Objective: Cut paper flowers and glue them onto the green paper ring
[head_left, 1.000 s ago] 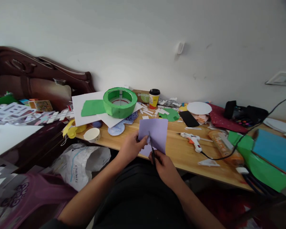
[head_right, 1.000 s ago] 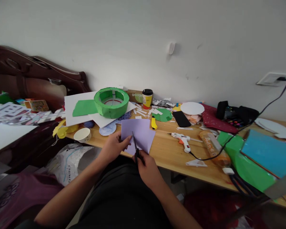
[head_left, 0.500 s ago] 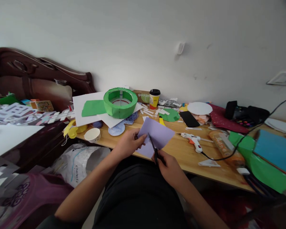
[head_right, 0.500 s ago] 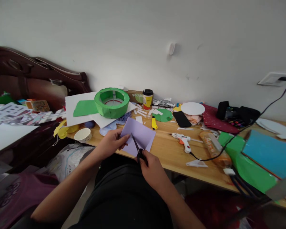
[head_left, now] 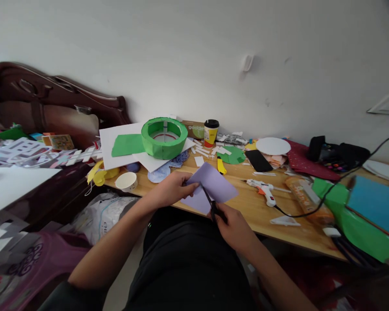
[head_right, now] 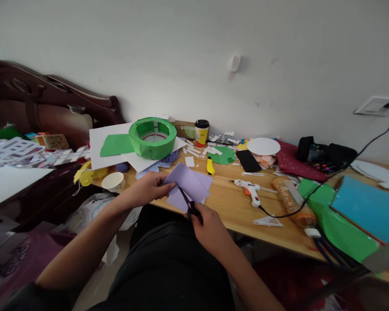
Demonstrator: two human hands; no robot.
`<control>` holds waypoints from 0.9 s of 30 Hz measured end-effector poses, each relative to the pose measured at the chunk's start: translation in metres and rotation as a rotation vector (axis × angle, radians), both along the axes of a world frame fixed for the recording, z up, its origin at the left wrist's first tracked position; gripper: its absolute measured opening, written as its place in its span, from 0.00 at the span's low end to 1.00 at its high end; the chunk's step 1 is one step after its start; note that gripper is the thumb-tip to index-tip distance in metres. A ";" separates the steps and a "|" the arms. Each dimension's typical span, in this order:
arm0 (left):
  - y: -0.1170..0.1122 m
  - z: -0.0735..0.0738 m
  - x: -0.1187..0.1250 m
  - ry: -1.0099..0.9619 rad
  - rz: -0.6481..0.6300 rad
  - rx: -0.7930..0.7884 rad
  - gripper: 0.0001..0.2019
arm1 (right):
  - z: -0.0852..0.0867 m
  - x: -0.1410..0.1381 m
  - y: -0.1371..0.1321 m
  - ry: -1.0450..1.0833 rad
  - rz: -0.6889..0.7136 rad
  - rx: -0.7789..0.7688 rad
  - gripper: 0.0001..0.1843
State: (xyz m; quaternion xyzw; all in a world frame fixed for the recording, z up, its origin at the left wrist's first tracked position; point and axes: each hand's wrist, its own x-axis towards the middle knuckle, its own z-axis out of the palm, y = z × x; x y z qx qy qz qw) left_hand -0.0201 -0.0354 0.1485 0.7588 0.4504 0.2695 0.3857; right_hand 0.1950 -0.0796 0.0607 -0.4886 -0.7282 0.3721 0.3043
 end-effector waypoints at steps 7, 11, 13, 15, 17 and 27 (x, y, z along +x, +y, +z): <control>-0.001 0.001 0.001 -0.037 -0.052 -0.122 0.14 | 0.003 0.002 0.001 -0.035 -0.002 0.025 0.07; -0.007 -0.012 0.006 -0.119 -0.048 -0.205 0.16 | 0.002 0.005 0.002 -0.043 0.003 0.038 0.07; -0.010 -0.019 0.008 -0.154 -0.062 -0.235 0.17 | 0.001 0.008 0.003 -0.066 -0.001 0.043 0.08; -0.012 -0.025 0.007 -0.163 -0.068 -0.224 0.16 | 0.000 0.012 0.003 -0.083 -0.004 0.043 0.08; -0.012 -0.030 0.005 -0.169 -0.023 -0.148 0.15 | -0.001 0.016 0.004 -0.100 0.003 0.048 0.09; -0.008 -0.033 0.001 -0.207 0.001 -0.221 0.15 | -0.005 0.019 -0.003 -0.040 0.082 -0.003 0.07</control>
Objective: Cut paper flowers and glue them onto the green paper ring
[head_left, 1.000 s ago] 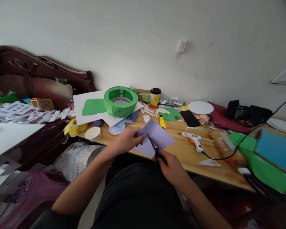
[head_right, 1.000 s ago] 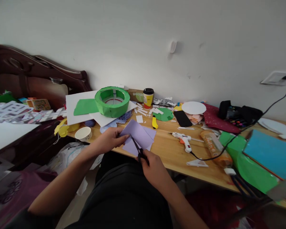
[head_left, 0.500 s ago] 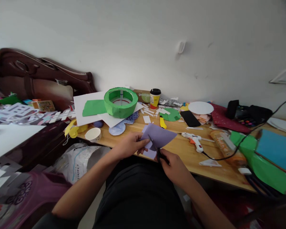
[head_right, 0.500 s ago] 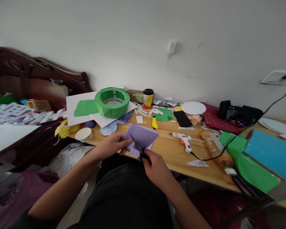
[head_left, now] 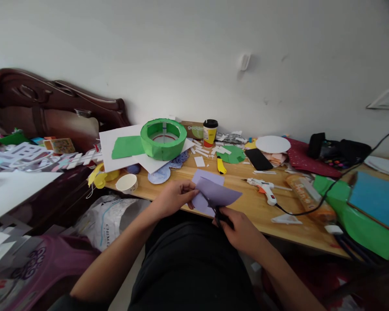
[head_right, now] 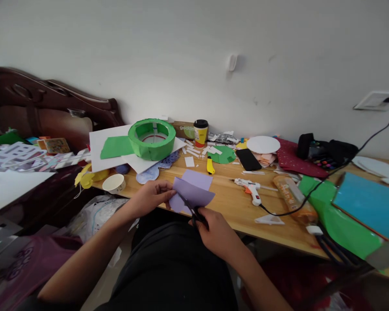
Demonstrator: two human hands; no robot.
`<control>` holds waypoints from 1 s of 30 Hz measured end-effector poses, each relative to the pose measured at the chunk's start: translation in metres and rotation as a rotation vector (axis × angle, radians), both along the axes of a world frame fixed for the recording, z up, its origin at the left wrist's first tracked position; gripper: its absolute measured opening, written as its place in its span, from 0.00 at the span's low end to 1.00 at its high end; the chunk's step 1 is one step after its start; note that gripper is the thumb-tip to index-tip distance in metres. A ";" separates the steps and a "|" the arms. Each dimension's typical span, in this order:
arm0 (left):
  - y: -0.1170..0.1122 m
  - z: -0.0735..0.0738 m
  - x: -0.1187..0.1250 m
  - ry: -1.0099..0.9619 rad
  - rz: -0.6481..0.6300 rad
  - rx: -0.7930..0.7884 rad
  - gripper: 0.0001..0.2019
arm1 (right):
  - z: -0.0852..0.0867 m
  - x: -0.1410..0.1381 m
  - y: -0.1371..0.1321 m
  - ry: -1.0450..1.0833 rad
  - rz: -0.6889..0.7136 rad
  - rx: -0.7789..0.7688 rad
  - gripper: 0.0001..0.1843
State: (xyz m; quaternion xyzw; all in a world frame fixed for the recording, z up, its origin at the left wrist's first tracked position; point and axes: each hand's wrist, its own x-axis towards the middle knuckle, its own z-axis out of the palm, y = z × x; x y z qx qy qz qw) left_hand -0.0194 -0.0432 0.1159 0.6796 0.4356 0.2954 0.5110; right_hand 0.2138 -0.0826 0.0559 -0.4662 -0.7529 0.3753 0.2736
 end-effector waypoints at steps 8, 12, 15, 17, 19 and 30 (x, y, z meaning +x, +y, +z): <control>-0.007 -0.008 0.003 -0.193 -0.007 -0.243 0.15 | 0.003 0.001 -0.003 -0.033 -0.003 0.002 0.07; -0.011 -0.009 0.004 -0.169 -0.065 -0.274 0.17 | 0.006 0.001 -0.005 0.018 0.016 -0.020 0.06; -0.011 -0.007 0.004 -0.130 -0.044 -0.181 0.18 | 0.004 0.000 -0.007 0.053 0.014 -0.045 0.07; -0.010 -0.007 0.004 -0.123 0.025 -0.085 0.16 | 0.002 -0.001 -0.008 0.053 -0.002 -0.041 0.07; -0.010 -0.007 0.005 -0.147 0.088 -0.040 0.15 | 0.000 -0.004 -0.009 0.048 -0.019 -0.039 0.06; -0.012 -0.013 0.006 -0.273 0.064 -0.305 0.17 | 0.010 -0.003 -0.018 0.056 0.069 -0.106 0.06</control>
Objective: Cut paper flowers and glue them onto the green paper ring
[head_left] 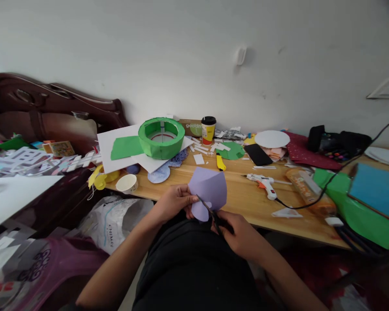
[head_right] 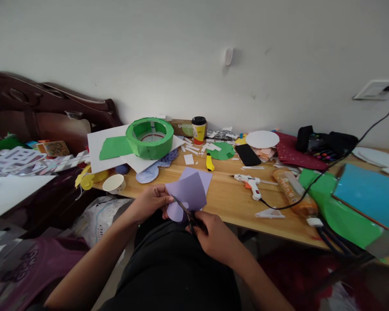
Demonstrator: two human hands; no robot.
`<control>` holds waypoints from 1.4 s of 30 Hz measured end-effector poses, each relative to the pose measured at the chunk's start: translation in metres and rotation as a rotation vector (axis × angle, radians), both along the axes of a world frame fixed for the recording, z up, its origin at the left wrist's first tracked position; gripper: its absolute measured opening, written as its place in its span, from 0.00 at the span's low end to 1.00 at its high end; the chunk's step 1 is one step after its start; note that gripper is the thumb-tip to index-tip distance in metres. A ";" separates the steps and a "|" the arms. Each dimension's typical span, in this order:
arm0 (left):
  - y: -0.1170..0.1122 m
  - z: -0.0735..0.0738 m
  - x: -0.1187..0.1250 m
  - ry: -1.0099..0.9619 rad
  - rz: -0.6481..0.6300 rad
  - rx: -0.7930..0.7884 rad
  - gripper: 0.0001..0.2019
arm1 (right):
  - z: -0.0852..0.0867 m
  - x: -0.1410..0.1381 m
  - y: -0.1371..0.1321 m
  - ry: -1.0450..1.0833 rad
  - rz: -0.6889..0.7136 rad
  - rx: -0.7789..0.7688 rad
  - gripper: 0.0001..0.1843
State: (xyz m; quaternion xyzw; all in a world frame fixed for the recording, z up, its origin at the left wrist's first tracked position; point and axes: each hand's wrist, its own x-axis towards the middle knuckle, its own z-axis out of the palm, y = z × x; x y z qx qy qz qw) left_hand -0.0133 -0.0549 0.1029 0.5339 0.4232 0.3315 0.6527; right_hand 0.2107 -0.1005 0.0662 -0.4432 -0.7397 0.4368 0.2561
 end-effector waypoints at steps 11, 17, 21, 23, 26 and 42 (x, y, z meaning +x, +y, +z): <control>-0.026 -0.028 0.019 -0.331 0.104 -0.195 0.19 | -0.006 -0.006 -0.007 0.073 0.022 0.016 0.06; -0.039 -0.038 0.037 -0.518 0.346 -0.219 0.18 | -0.012 -0.018 -0.014 0.152 -0.041 0.039 0.07; -0.040 -0.038 0.042 -0.544 0.440 -0.178 0.16 | -0.020 -0.024 -0.016 0.143 -0.091 0.052 0.08; -0.039 -0.036 0.042 -0.534 0.464 -0.152 0.15 | -0.024 -0.026 -0.016 0.148 -0.097 0.047 0.09; -0.036 -0.033 0.039 -0.479 0.460 -0.128 0.16 | -0.027 -0.028 -0.016 0.142 -0.109 0.055 0.10; -0.039 -0.047 0.047 -0.455 0.565 -0.061 0.14 | -0.038 -0.043 -0.017 0.198 -0.216 0.049 0.13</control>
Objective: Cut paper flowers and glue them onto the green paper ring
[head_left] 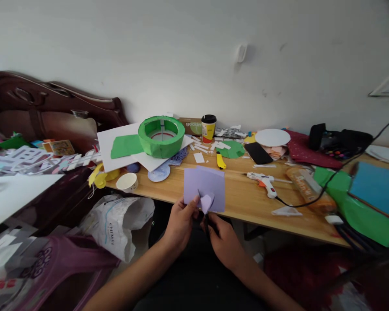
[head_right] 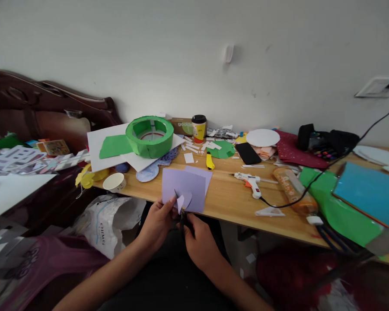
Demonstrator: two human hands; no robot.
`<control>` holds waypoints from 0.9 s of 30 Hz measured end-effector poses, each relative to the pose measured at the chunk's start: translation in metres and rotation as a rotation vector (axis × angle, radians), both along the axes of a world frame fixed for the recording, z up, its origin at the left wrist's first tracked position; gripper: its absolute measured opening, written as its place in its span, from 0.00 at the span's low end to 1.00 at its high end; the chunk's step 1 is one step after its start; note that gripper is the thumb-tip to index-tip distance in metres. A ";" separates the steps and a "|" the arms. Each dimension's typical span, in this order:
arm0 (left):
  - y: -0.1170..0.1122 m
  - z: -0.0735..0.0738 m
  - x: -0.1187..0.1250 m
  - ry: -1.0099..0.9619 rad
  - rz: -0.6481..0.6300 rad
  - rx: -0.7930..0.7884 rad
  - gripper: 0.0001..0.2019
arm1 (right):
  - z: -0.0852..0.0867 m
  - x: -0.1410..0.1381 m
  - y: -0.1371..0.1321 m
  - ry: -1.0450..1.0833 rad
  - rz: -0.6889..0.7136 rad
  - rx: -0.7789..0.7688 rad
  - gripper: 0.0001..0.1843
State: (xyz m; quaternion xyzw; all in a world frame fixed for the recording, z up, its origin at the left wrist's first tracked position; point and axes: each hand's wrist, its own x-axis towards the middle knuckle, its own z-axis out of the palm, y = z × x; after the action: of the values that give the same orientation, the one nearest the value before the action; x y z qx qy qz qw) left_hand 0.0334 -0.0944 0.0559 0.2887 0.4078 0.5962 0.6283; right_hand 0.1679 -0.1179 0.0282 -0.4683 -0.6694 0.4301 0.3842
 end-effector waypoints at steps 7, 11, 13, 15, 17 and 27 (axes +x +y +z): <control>0.001 -0.003 -0.010 0.265 -0.049 0.106 0.13 | -0.002 0.001 0.000 0.023 0.026 0.013 0.13; 0.005 0.003 -0.021 0.436 -0.094 0.117 0.14 | 0.003 0.003 0.002 -0.001 0.044 0.024 0.13; 0.008 0.009 -0.025 0.458 -0.121 0.117 0.15 | 0.005 0.005 0.004 -0.018 0.049 0.033 0.13; 0.009 0.016 -0.029 0.477 -0.141 0.118 0.15 | 0.006 0.006 0.005 -0.031 0.052 0.035 0.14; 0.009 0.023 -0.033 0.532 -0.155 0.125 0.14 | 0.007 0.008 0.005 -0.045 0.053 0.032 0.13; 0.013 0.052 -0.051 0.802 -0.325 0.178 0.13 | 0.020 0.015 0.012 -0.097 0.126 0.016 0.08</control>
State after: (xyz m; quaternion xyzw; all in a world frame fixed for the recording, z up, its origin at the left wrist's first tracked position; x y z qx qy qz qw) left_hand -0.0180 -0.0814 0.1075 0.6105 0.5158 0.3632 0.4789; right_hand 0.1833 -0.1061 0.0485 -0.4424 -0.7188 0.4251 0.3271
